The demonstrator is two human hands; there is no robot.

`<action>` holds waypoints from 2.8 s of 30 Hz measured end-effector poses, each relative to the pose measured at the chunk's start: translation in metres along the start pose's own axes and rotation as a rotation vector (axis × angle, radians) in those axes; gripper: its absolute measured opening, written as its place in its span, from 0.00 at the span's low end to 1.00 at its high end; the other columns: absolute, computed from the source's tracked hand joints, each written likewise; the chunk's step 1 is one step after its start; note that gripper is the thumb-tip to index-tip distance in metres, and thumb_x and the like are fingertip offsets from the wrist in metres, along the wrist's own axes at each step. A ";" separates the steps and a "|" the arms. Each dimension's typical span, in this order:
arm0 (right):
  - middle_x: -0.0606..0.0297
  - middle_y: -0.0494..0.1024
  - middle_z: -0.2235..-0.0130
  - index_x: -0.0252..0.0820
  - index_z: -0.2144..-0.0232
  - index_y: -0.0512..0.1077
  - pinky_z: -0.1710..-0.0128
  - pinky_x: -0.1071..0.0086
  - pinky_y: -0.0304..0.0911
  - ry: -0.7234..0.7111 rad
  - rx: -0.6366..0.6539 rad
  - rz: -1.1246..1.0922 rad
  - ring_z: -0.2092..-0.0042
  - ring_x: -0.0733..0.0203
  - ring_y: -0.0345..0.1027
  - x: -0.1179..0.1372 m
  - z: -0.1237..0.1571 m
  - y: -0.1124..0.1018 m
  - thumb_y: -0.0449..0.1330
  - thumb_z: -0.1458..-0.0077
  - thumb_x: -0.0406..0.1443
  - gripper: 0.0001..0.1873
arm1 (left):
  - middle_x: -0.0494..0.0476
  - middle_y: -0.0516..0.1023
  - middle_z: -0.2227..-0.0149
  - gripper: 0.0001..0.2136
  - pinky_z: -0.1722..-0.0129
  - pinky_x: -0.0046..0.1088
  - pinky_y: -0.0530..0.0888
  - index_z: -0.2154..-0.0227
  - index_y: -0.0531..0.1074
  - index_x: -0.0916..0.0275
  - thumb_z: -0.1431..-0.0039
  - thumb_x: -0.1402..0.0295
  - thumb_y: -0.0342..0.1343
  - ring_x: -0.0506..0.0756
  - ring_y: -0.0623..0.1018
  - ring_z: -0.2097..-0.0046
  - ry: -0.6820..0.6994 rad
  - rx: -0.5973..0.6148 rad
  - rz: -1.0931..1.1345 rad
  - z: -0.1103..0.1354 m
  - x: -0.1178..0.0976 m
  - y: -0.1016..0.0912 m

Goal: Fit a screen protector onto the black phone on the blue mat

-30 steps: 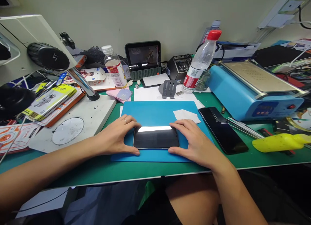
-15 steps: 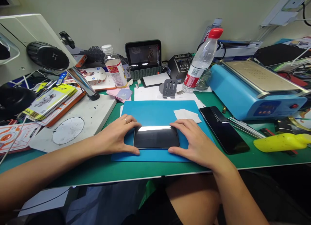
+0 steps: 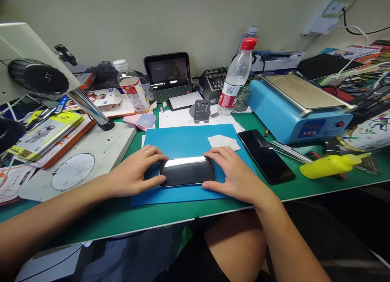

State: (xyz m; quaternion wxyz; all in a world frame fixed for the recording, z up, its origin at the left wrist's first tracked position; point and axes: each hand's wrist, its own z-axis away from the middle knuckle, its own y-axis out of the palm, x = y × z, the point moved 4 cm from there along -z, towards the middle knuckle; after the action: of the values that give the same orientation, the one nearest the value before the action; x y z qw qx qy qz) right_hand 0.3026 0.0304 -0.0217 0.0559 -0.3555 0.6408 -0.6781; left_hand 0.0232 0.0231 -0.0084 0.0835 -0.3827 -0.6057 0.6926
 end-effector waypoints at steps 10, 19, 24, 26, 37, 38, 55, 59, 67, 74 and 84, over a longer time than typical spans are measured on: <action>0.51 0.71 0.41 0.45 0.39 0.67 0.41 0.47 0.65 -0.031 -0.018 -0.023 0.39 0.41 0.64 -0.002 0.002 0.001 0.65 0.45 0.57 0.39 | 0.63 0.74 0.48 0.26 0.48 0.46 0.74 0.44 0.71 0.62 0.36 0.48 0.57 0.64 0.73 0.48 0.019 -0.006 -0.035 0.001 0.002 0.005; 0.51 0.72 0.42 0.45 0.39 0.68 0.41 0.46 0.65 -0.034 -0.037 -0.051 0.39 0.41 0.65 -0.001 0.003 0.000 0.66 0.47 0.57 0.39 | 0.63 0.73 0.48 0.26 0.48 0.46 0.74 0.44 0.70 0.61 0.36 0.48 0.57 0.63 0.73 0.49 0.044 -0.015 -0.055 0.001 0.003 0.008; 0.51 0.71 0.42 0.45 0.40 0.68 0.41 0.47 0.65 -0.014 -0.016 -0.060 0.39 0.40 0.65 -0.002 0.002 -0.001 0.66 0.47 0.58 0.39 | 0.63 0.74 0.48 0.26 0.47 0.46 0.74 0.44 0.70 0.61 0.37 0.48 0.58 0.64 0.73 0.47 0.035 -0.013 -0.066 0.001 0.003 0.006; 0.51 0.71 0.41 0.46 0.40 0.68 0.41 0.46 0.65 -0.010 -0.006 -0.058 0.38 0.39 0.64 -0.003 0.001 0.000 0.65 0.47 0.58 0.39 | 0.64 0.74 0.47 0.26 0.47 0.46 0.74 0.44 0.70 0.62 0.37 0.48 0.58 0.64 0.73 0.47 0.035 -0.006 -0.072 0.000 0.002 0.005; 0.51 0.71 0.41 0.47 0.41 0.69 0.41 0.45 0.65 0.012 0.010 -0.055 0.39 0.39 0.64 -0.005 0.000 0.001 0.65 0.46 0.59 0.37 | 0.64 0.74 0.47 0.29 0.47 0.46 0.74 0.44 0.71 0.62 0.40 0.46 0.60 0.64 0.74 0.48 0.054 -0.009 -0.096 -0.001 0.001 0.004; 0.51 0.71 0.41 0.47 0.41 0.68 0.41 0.45 0.65 0.011 0.008 -0.052 0.39 0.39 0.64 -0.005 0.000 0.002 0.64 0.46 0.59 0.37 | 0.65 0.74 0.47 0.31 0.47 0.46 0.74 0.44 0.71 0.63 0.41 0.45 0.61 0.65 0.73 0.48 0.055 -0.008 -0.103 -0.001 0.001 0.004; 0.51 0.70 0.40 0.47 0.38 0.69 0.39 0.44 0.63 0.001 -0.013 -0.078 0.37 0.38 0.62 -0.004 0.003 -0.001 0.67 0.49 0.58 0.41 | 0.64 0.74 0.48 0.29 0.49 0.47 0.74 0.45 0.72 0.62 0.40 0.46 0.61 0.65 0.74 0.49 0.022 -0.001 -0.088 0.000 0.001 0.007; 0.51 0.70 0.40 0.45 0.39 0.68 0.38 0.45 0.62 -0.009 -0.021 -0.081 0.36 0.39 0.61 -0.003 0.004 -0.001 0.67 0.48 0.58 0.40 | 0.65 0.74 0.48 0.28 0.48 0.48 0.74 0.45 0.71 0.62 0.39 0.45 0.59 0.65 0.73 0.49 0.031 -0.004 -0.093 0.001 0.002 0.008; 0.51 0.71 0.41 0.47 0.39 0.70 0.38 0.42 0.62 -0.027 -0.043 -0.111 0.37 0.38 0.62 -0.004 0.004 0.000 0.66 0.48 0.58 0.40 | 0.65 0.73 0.47 0.28 0.48 0.48 0.74 0.44 0.70 0.61 0.38 0.45 0.58 0.64 0.73 0.48 0.035 0.000 -0.082 0.001 0.002 0.008; 0.52 0.72 0.42 0.49 0.39 0.71 0.39 0.42 0.63 -0.040 -0.071 -0.131 0.37 0.38 0.63 -0.002 0.007 0.000 0.66 0.48 0.57 0.38 | 0.63 0.73 0.47 0.28 0.49 0.46 0.75 0.44 0.70 0.58 0.38 0.44 0.58 0.64 0.73 0.48 0.030 -0.010 -0.091 0.002 0.003 0.010; 0.52 0.71 0.40 0.50 0.38 0.68 0.39 0.43 0.63 -0.013 -0.028 -0.106 0.36 0.38 0.62 -0.003 0.005 0.000 0.66 0.47 0.58 0.40 | 0.64 0.74 0.48 0.29 0.50 0.47 0.75 0.43 0.72 0.59 0.39 0.43 0.58 0.65 0.74 0.48 0.027 -0.011 -0.093 0.001 0.003 0.008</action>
State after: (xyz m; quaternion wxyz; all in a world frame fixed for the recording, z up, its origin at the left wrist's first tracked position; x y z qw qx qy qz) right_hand 0.3080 0.0276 -0.0231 0.0194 -0.3941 0.6301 -0.6688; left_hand 0.0237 0.0221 -0.0171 0.1217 -0.3637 -0.6253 0.6796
